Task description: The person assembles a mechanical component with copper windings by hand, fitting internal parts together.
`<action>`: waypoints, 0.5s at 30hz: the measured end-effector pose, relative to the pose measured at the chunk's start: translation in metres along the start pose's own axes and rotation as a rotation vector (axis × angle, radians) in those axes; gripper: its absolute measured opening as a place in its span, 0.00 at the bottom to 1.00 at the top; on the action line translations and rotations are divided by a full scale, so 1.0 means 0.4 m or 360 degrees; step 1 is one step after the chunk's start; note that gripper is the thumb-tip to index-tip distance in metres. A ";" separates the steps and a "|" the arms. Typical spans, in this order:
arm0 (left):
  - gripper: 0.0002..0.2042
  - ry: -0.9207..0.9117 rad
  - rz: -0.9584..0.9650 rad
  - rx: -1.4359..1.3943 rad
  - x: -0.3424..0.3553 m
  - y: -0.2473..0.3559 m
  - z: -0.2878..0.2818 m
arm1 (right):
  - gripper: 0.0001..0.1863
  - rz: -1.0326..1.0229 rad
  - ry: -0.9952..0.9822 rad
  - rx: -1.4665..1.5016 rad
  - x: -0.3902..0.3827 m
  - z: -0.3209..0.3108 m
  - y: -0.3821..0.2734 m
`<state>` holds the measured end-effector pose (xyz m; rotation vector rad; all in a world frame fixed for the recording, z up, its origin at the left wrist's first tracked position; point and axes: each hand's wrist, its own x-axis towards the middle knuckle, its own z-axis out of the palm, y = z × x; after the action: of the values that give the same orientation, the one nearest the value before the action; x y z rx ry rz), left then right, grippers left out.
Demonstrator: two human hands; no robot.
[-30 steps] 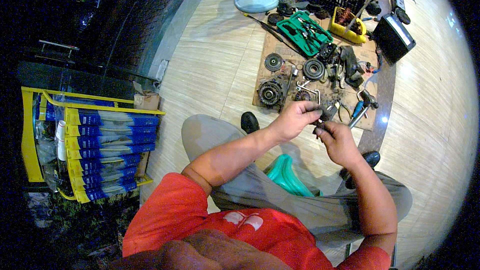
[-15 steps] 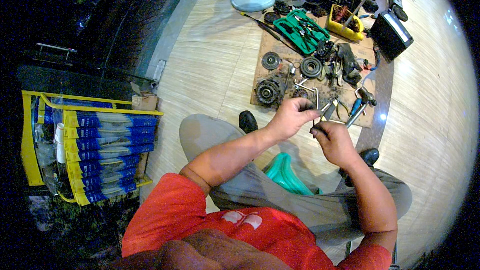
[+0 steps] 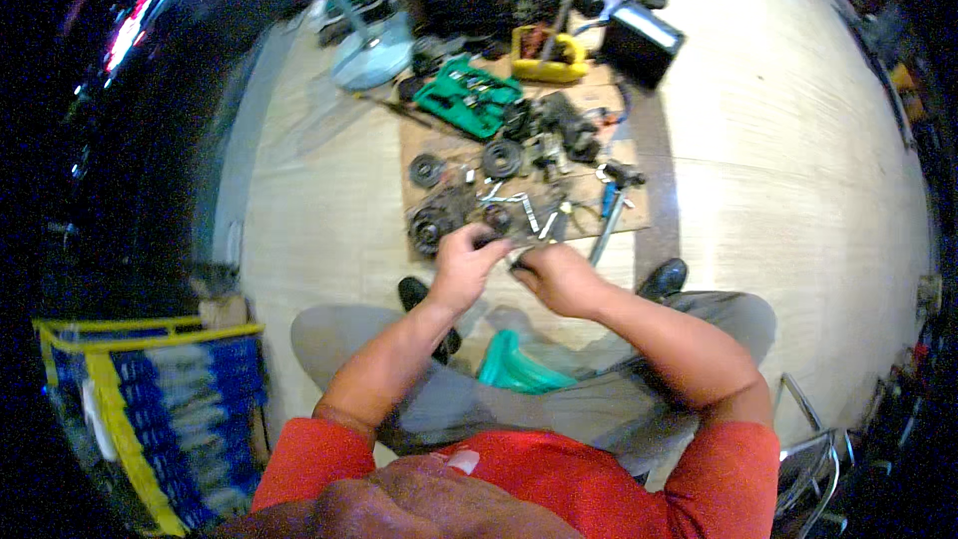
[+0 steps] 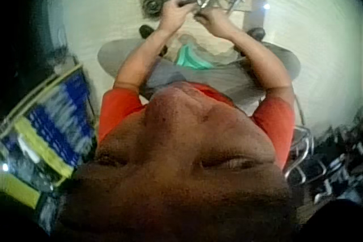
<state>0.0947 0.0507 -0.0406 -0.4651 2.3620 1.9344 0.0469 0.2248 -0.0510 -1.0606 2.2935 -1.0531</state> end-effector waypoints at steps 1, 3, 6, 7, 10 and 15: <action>0.09 0.0029 -0.0063 0.0005 0.002 -0.009 -0.003 | 0.13 -0.0074 0.0007 0.0046 0.004 0.000 -0.007; 0.08 -0.0004 -0.0100 -0.0079 0.013 -0.035 0.001 | 0.13 -0.0057 -0.0045 0.0008 0.006 -0.016 -0.013; 0.07 -0.0090 -0.0060 -0.0536 0.024 -0.048 0.015 | 0.13 -0.0001 -0.0047 0.0054 0.005 -0.033 -0.021; 0.08 -0.0128 -0.0031 -0.0751 0.025 -0.048 0.019 | 0.13 0.0012 -0.0035 0.0085 0.003 -0.034 -0.020; 0.09 -0.0303 -0.0080 -0.0947 0.022 -0.048 0.009 | 0.11 0.0100 -0.0031 0.0194 0.004 -0.047 -0.025; 0.08 -0.0270 -0.0014 -0.0805 0.015 -0.048 0.006 | 0.12 0.0043 -0.0033 0.0201 -0.001 -0.032 -0.023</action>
<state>0.0937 0.0486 -0.0606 -0.3124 1.7557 2.4518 0.0436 0.2270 -0.0358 -0.9831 2.1873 -1.1540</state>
